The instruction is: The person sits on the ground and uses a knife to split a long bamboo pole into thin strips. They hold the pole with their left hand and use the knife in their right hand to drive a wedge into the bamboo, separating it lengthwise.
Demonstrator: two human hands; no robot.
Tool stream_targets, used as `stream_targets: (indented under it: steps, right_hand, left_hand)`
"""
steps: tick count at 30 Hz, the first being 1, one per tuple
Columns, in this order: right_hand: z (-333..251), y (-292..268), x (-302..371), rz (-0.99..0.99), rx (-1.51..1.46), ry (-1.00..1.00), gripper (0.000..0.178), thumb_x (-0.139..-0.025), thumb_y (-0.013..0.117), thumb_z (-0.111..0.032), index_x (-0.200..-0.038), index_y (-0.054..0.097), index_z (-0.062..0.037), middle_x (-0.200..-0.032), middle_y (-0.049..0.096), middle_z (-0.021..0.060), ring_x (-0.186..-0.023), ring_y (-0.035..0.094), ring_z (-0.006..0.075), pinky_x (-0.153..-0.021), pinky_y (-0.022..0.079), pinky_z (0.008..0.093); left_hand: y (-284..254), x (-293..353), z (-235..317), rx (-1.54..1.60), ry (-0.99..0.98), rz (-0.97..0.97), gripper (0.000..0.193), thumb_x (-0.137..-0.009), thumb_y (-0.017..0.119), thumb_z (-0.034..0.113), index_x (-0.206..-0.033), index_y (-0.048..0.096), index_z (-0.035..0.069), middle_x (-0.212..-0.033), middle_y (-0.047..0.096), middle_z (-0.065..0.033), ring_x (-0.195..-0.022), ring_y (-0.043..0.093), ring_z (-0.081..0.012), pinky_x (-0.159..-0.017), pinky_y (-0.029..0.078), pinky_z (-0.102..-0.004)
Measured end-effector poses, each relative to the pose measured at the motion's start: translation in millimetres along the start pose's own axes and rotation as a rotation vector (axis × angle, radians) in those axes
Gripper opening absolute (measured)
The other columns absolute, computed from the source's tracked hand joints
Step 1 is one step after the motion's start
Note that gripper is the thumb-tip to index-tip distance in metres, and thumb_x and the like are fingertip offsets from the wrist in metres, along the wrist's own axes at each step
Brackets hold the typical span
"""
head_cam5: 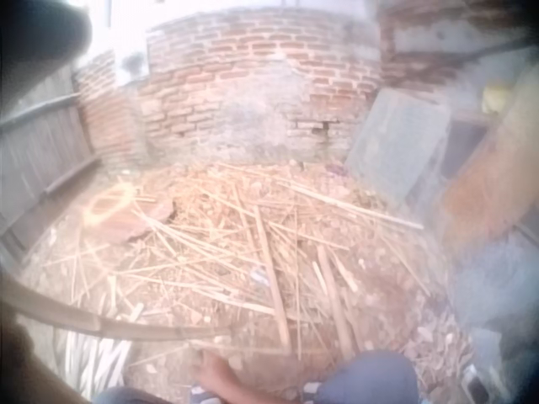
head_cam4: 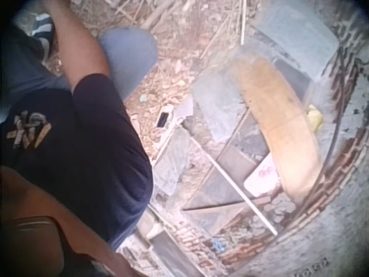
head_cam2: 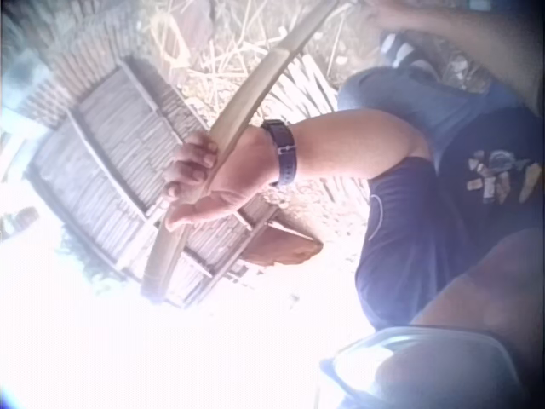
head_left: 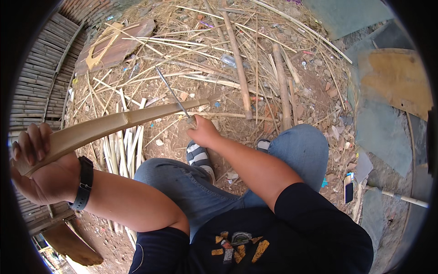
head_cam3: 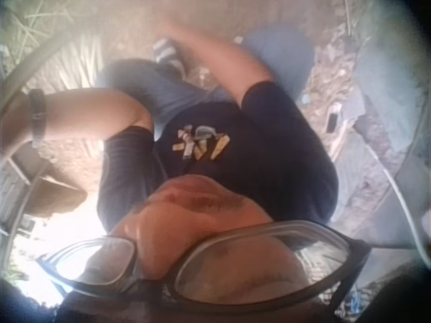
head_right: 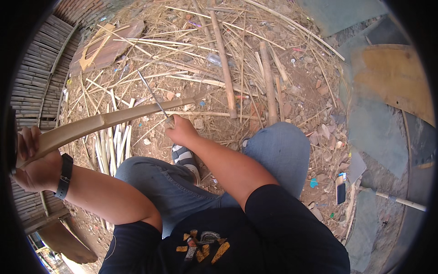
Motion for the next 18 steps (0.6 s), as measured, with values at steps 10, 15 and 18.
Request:
stream_targets:
  steps: [10,15,18]
  right_hand:
    - [5.1,2.8,0.5,0.022,-0.027,-0.010,0.048,-0.074,0.065,-0.022,-0.114,0.057,0.0041,-0.100,0.065,0.0267,-0.096,0.063,0.0392,-0.084,0.049,0.0416]
    - [6.6,1.1,-2.9,-0.018,-0.004,0.067,0.050,-0.074,0.065,-0.022,-0.115,0.057,0.0050,-0.100,0.065,0.0270,-0.095,0.063,0.0396,-0.084,0.049,0.0415]
    - [4.8,2.9,-0.6,0.004,-0.042,0.028,0.047,-0.074,0.066,-0.026,-0.110,0.058,0.0040,-0.097,0.065,0.0262,-0.094,0.063,0.0395,-0.083,0.049,0.0434]
  left_hand:
    - [0.7,2.8,-1.2,0.009,-0.029,-0.004,0.023,-0.089,0.060,0.031,-0.081,0.051,0.011,-0.068,0.045,0.0010,-0.057,0.038,-0.0100,-0.057,0.030,-0.0250]
    - [4.6,4.1,-1.1,-0.024,-0.014,0.029,0.022,-0.089,0.060,0.030,-0.081,0.051,0.012,-0.067,0.044,0.0011,-0.057,0.038,-0.0097,-0.057,0.030,-0.0246]
    - [2.9,4.0,0.0,-0.037,-0.012,0.027,0.022,-0.089,0.060,0.031,-0.081,0.051,0.012,-0.067,0.044,0.0011,-0.058,0.038,-0.0096,-0.057,0.030,-0.0245]
Point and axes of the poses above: each hand's wrist, its own x-axis away from the middle knuckle, its own y-axis out of the palm, z = x × y, the point moved 3 cm from there along -x, towards the middle knuckle
